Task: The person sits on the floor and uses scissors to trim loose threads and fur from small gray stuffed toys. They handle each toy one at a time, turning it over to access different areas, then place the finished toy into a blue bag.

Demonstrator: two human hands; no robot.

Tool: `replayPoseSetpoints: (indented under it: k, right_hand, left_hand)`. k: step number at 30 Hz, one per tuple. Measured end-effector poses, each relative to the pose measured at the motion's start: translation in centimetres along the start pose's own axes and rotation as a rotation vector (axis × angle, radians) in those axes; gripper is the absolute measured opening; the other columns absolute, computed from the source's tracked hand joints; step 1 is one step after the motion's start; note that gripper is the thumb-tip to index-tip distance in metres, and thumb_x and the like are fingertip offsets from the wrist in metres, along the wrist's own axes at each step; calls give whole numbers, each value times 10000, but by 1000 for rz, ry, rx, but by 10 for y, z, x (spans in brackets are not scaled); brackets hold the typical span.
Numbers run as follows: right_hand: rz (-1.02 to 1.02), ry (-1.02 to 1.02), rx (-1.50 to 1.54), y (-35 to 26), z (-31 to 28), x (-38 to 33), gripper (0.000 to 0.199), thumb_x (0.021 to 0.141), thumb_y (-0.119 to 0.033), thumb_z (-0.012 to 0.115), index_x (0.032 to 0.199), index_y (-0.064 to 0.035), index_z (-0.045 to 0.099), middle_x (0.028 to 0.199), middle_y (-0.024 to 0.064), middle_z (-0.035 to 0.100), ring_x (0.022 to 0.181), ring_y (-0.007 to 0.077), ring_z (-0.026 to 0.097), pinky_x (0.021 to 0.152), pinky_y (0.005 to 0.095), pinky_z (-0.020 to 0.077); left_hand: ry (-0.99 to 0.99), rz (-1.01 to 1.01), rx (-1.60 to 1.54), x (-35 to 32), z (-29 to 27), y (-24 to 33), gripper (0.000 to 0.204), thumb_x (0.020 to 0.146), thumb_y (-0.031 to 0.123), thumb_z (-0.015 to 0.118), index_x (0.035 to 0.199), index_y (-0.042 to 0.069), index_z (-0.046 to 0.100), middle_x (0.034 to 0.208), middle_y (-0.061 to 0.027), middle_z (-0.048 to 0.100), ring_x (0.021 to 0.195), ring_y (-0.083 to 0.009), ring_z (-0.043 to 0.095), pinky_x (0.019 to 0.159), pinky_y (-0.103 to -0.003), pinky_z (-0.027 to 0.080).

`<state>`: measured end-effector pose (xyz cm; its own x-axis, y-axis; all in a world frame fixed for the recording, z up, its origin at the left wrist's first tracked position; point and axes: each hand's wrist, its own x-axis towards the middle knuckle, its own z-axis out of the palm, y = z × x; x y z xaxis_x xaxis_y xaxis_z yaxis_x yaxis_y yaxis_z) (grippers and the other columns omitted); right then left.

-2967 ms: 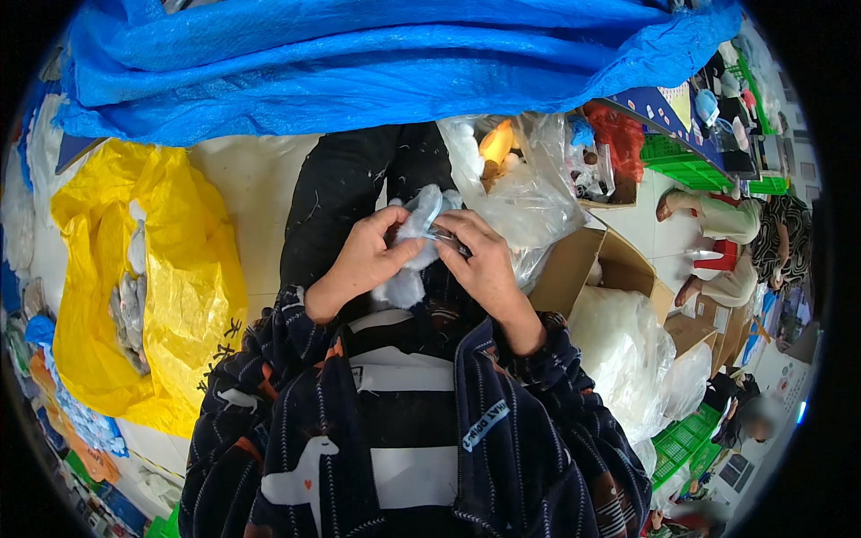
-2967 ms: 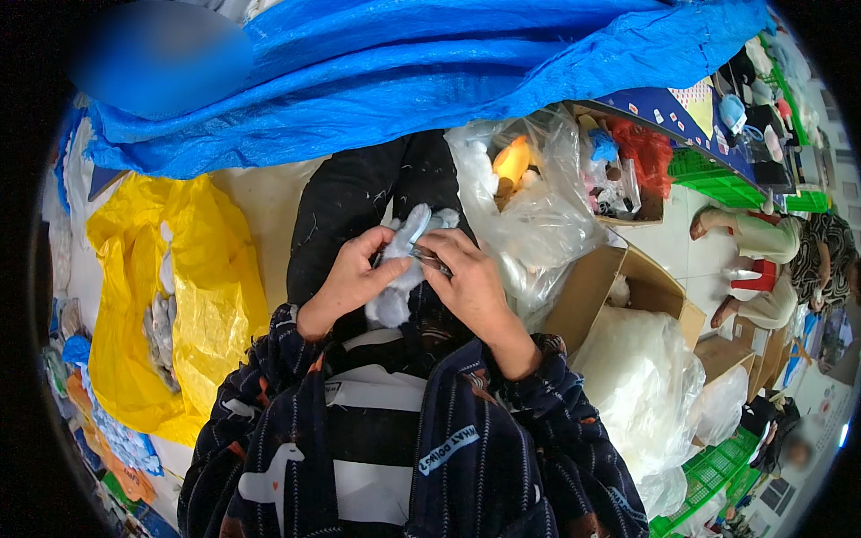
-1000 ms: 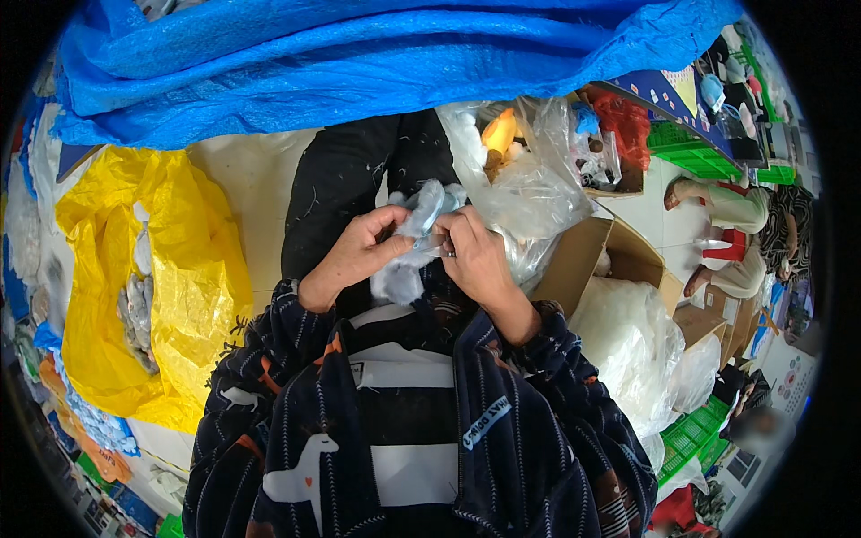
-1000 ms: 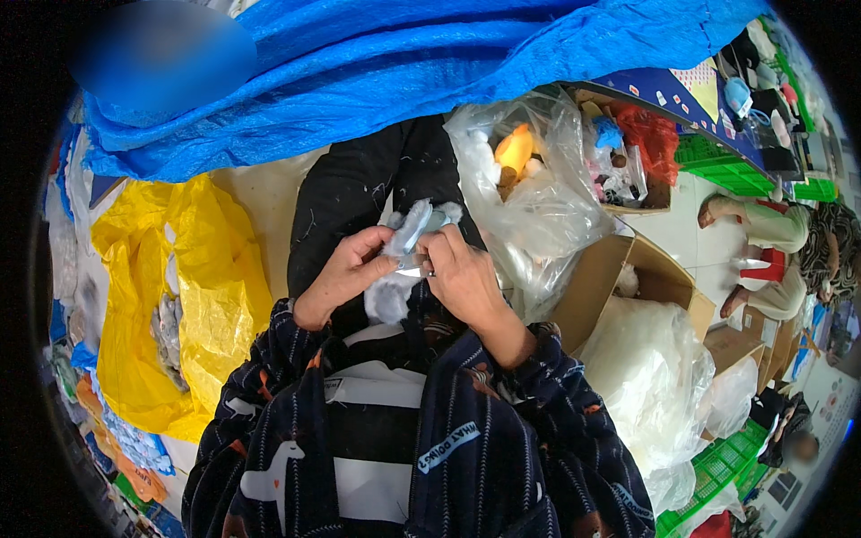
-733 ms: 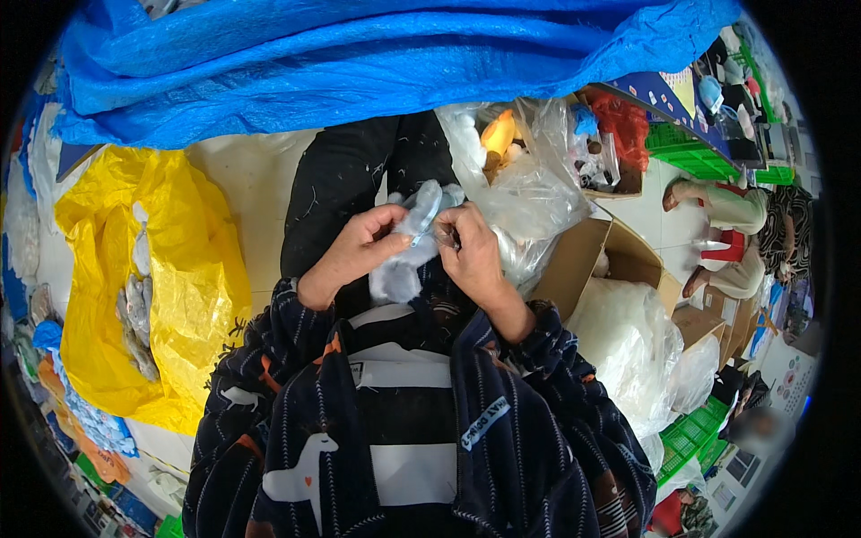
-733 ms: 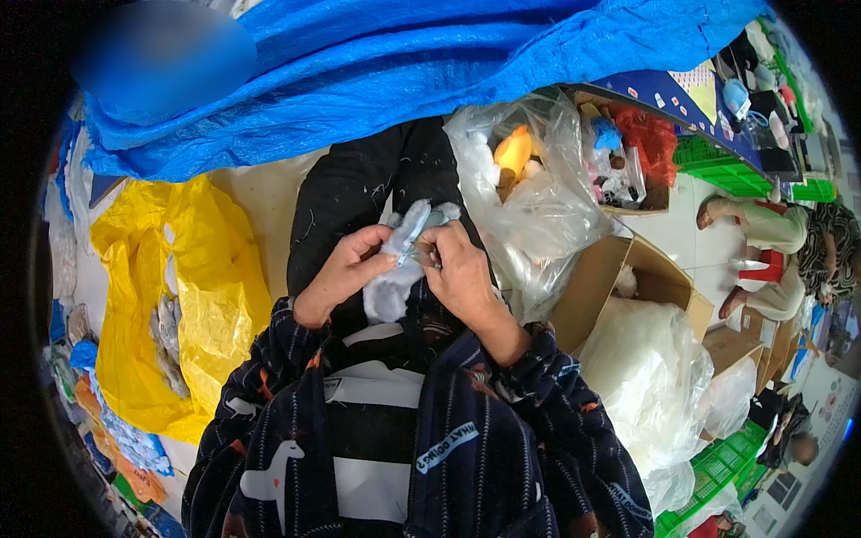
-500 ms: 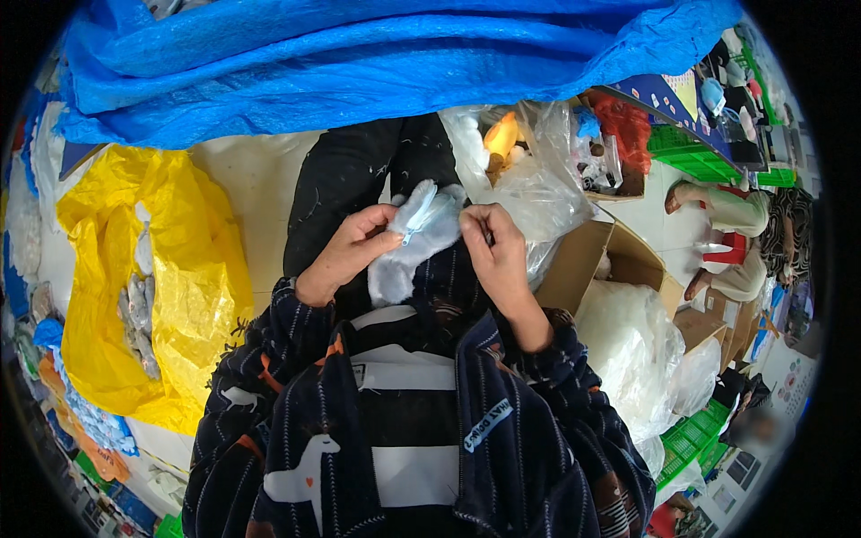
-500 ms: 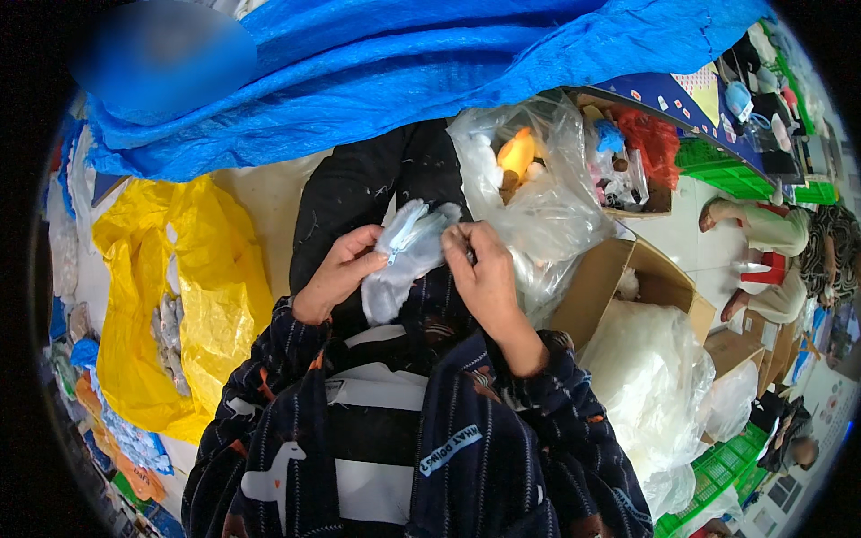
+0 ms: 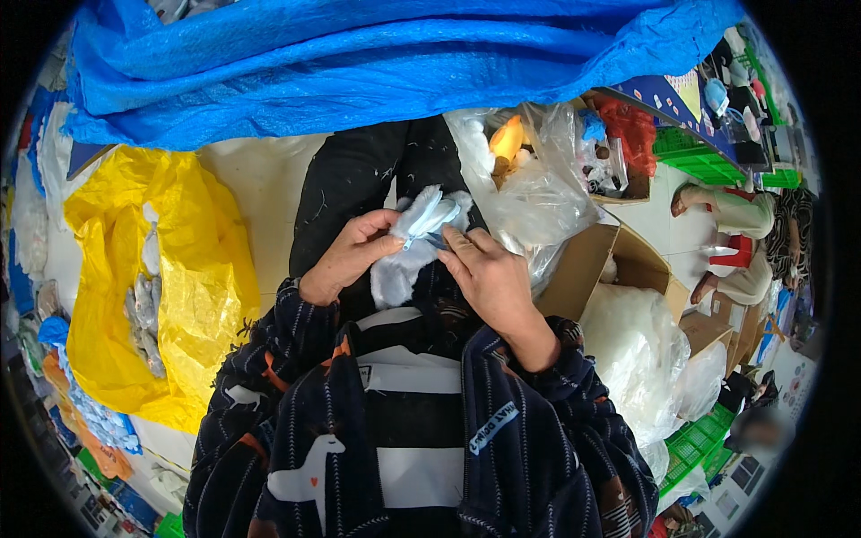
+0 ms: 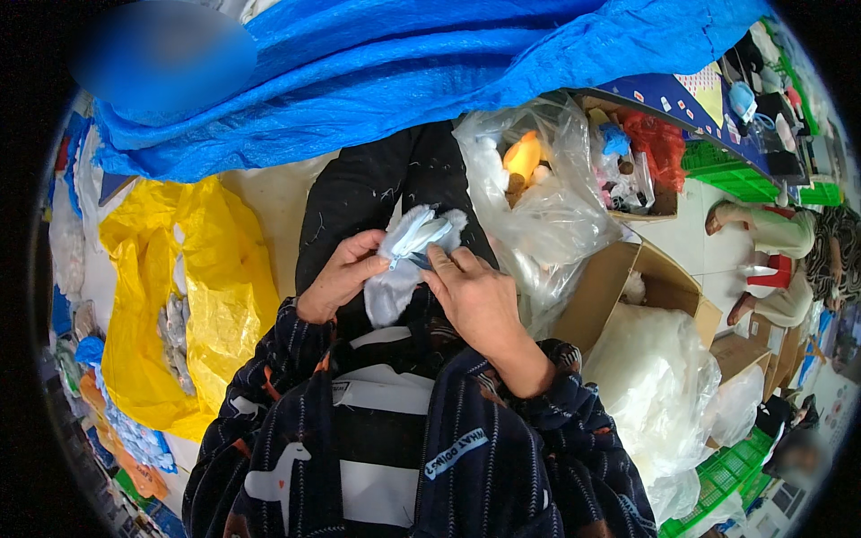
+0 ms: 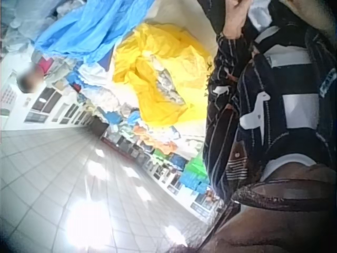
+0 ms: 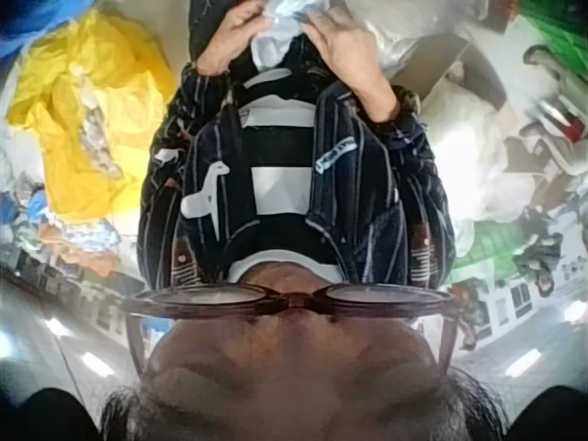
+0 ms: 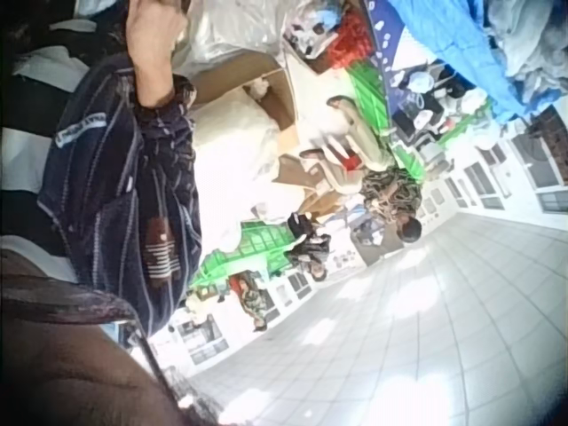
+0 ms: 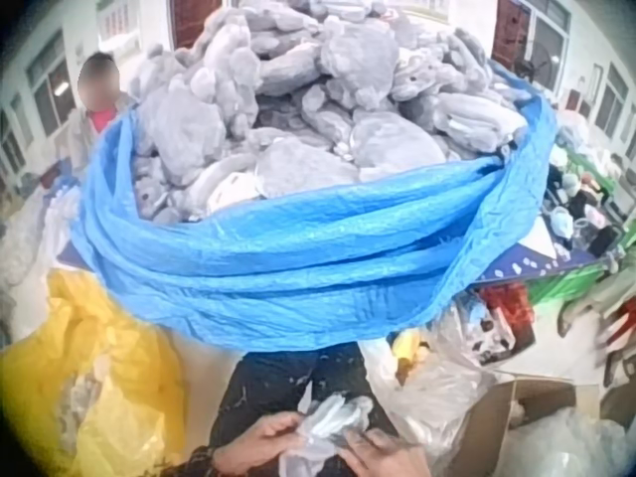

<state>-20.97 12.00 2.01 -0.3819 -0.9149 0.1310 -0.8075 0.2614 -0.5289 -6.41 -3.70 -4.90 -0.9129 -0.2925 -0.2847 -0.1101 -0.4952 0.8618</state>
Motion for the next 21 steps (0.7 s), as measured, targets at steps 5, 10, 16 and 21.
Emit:
replayPoseSetpoints:
  k: [5,10,16,21]
  right_hand:
    - [-11,31,32,-3,3,2,310,782,-213,681,1046,-54,649,739,82,550,584,269,573,512,352,457]
    - [-29,36,50,-3,6,1,324,773,-202,690,1060,-58,646,750,74,551,579,258,572,512,341,461]
    - [-31,34,70,-4,6,1,313,773,-191,687,1056,-61,650,749,69,551,592,245,573,522,329,465]
    - [-27,34,86,-3,9,0,305,773,-188,687,1049,-64,656,743,68,555,588,241,570,523,328,465]
  left_hand:
    - [-3,-7,12,-1,0,1,227,865,120,609,1057,4,575,935,14,575,856,-45,517,773,-202,424]
    - [-3,-4,9,-2,-1,1,241,867,119,606,1071,-5,572,943,6,574,867,-53,515,776,-207,425]
    - [6,-4,4,-3,-1,2,246,868,118,605,1078,-6,573,947,3,573,872,-55,514,780,-209,426]
    - [-1,3,10,-3,0,3,244,873,112,599,1084,-7,573,952,3,577,868,-53,517,781,-206,428]
